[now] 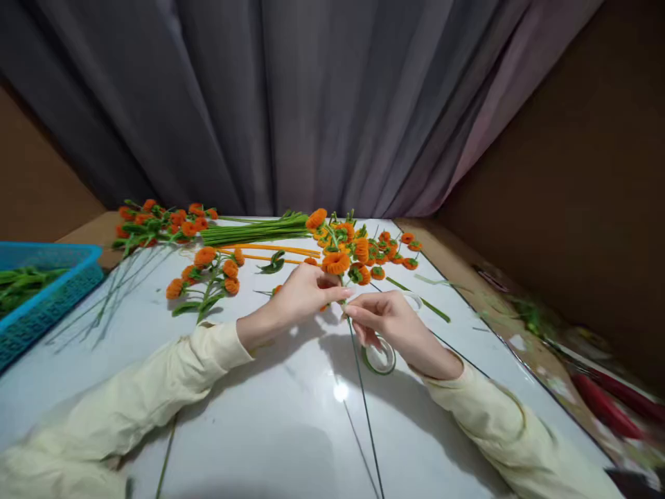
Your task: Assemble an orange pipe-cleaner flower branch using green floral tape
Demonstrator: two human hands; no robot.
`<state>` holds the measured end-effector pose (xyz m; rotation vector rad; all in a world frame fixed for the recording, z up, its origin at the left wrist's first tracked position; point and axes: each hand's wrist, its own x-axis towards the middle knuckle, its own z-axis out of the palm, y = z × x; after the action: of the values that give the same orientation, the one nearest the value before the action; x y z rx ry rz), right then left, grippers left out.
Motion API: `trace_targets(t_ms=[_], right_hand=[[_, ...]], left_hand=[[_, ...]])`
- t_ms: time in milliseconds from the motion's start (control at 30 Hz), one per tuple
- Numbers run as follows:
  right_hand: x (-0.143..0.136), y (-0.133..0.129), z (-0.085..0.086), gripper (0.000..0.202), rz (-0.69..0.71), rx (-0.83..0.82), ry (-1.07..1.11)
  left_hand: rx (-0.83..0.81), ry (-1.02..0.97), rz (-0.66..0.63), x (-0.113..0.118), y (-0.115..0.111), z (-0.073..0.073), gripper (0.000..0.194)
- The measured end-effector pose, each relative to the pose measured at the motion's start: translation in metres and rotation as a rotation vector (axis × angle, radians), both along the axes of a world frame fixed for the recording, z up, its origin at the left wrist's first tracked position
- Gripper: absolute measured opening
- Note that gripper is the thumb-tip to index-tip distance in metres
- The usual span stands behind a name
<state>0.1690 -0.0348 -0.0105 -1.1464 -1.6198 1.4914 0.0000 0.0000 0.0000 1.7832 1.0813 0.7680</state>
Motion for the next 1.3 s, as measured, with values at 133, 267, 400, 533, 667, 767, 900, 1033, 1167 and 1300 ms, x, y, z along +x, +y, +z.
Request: trace_targets(t_ms=[133, 267, 400, 533, 667, 767, 900, 1033, 1167, 1300], right_hand=[[0.006, 0.008, -0.006, 0.035, 0.077, -0.105, 0.149], [0.010, 0.018, -0.021, 0.026, 0.195, -0.238, 0.302], [0.010, 0.022, -0.034, 0.025, 0.315, -0.266, 0.454], [0.010, 0.019, -0.033, 0.026, 0.312, -0.237, 0.496], [0.012, 0.018, -0.026, 0.021, 0.245, -0.188, 0.503], [0.012, 0.018, -0.022, 0.018, 0.189, -0.134, 0.487], [0.007, 0.017, -0.020, 0.017, 0.120, -0.112, 0.430], [0.010, 0.017, -0.013, 0.017, 0.011, -0.021, 0.332], [0.015, 0.018, 0.000, 0.021, -0.107, 0.111, 0.187], [0.009, 0.013, 0.012, 0.022, -0.128, 0.193, -0.035]], left_hand=[[-0.006, -0.058, 0.028, 0.001, -0.002, -0.003, 0.030], [-0.045, -0.167, 0.016, 0.001, -0.004, -0.008, 0.029], [-0.150, -0.262, -0.030, 0.003, -0.008, -0.005, 0.036], [-0.202, -0.365, -0.138, 0.005, -0.007, -0.001, 0.036], [-0.152, -0.352, -0.134, 0.005, -0.002, -0.004, 0.035], [-0.140, -0.327, -0.074, 0.004, -0.001, -0.003, 0.034], [-0.189, -0.250, 0.012, 0.003, -0.005, 0.000, 0.029], [-0.060, -0.135, 0.161, -0.002, -0.008, -0.006, 0.024], [0.374, -0.084, 0.303, -0.009, -0.010, -0.016, 0.019], [0.383, -0.017, 0.264, -0.008, -0.014, -0.014, 0.014]])
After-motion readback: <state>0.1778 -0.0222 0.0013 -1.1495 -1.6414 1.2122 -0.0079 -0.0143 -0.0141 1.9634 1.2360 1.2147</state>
